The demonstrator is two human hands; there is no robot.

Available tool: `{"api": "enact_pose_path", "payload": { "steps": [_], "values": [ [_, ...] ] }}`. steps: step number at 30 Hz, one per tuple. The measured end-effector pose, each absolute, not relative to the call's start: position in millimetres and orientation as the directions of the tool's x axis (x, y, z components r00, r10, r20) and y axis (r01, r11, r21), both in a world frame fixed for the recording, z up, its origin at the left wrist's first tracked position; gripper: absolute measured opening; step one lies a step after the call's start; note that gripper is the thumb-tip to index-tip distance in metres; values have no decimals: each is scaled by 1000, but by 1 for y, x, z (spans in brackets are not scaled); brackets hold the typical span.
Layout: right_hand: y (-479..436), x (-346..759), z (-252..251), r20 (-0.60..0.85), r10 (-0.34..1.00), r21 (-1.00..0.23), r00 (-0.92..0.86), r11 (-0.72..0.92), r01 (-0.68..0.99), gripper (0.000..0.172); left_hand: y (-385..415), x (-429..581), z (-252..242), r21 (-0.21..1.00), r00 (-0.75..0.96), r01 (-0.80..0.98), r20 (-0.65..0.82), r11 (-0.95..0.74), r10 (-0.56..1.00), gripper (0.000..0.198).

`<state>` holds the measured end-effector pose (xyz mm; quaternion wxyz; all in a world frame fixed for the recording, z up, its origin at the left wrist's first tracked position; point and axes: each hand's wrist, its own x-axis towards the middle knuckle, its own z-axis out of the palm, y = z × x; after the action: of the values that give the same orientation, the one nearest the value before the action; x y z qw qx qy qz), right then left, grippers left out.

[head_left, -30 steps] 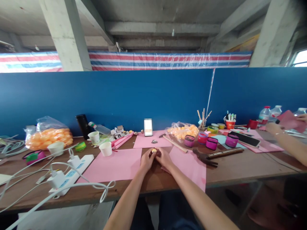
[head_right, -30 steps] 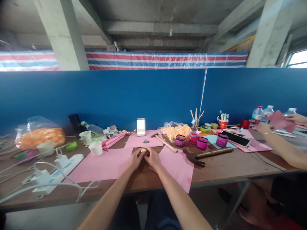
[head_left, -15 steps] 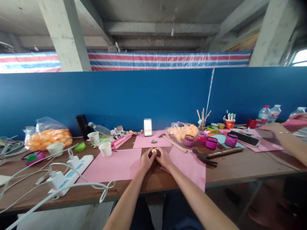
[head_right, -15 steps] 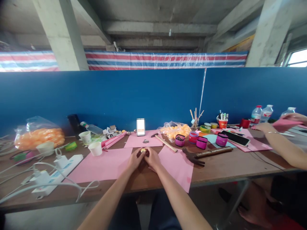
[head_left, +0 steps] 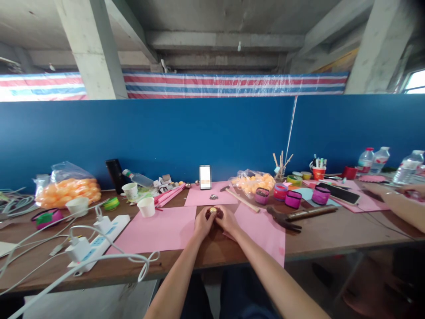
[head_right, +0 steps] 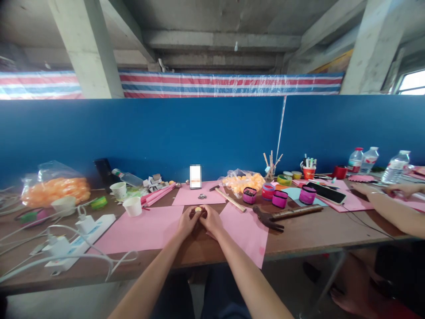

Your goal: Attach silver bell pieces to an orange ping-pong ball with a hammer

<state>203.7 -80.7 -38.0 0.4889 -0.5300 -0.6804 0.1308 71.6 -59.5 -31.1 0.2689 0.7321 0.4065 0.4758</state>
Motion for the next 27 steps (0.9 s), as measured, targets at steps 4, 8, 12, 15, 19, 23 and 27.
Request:
{"api": "enact_pose_path", "payload": {
  "steps": [4, 8, 12, 15, 19, 23, 27],
  "values": [
    [-82, 203, -36, 531, 847, -692, 42, 404, 598, 31, -61, 71, -29, 773, 219, 346, 484, -531, 847, 27],
    [-82, 203, -36, 535, 844, -688, 40, 407, 601, 29, -61, 72, -29, 772, 211, 359, 481, -525, 851, 28],
    [-82, 203, -35, 534, 845, -687, 32, 412, 599, 32, -62, 71, -28, 770, 214, 366, 477, -523, 852, 29],
    [-82, 203, -35, 535, 844, -686, 21, 420, 594, 34, -63, 71, -26, 769, 220, 370, 471, -520, 854, 29],
    [-82, 203, -34, 538, 843, -687, 22, 423, 591, 33, -63, 71, -24, 769, 239, 372, 462, -520, 854, 30],
    [-83, 203, -34, 535, 845, -688, 21, 421, 592, 31, -63, 71, -25, 774, 240, 376, 450, -510, 860, 33],
    [-84, 203, -33, 532, 846, -688, 19, 419, 593, 29, -62, 70, -26, 780, 237, 375, 442, -501, 865, 34]
  ]
}}
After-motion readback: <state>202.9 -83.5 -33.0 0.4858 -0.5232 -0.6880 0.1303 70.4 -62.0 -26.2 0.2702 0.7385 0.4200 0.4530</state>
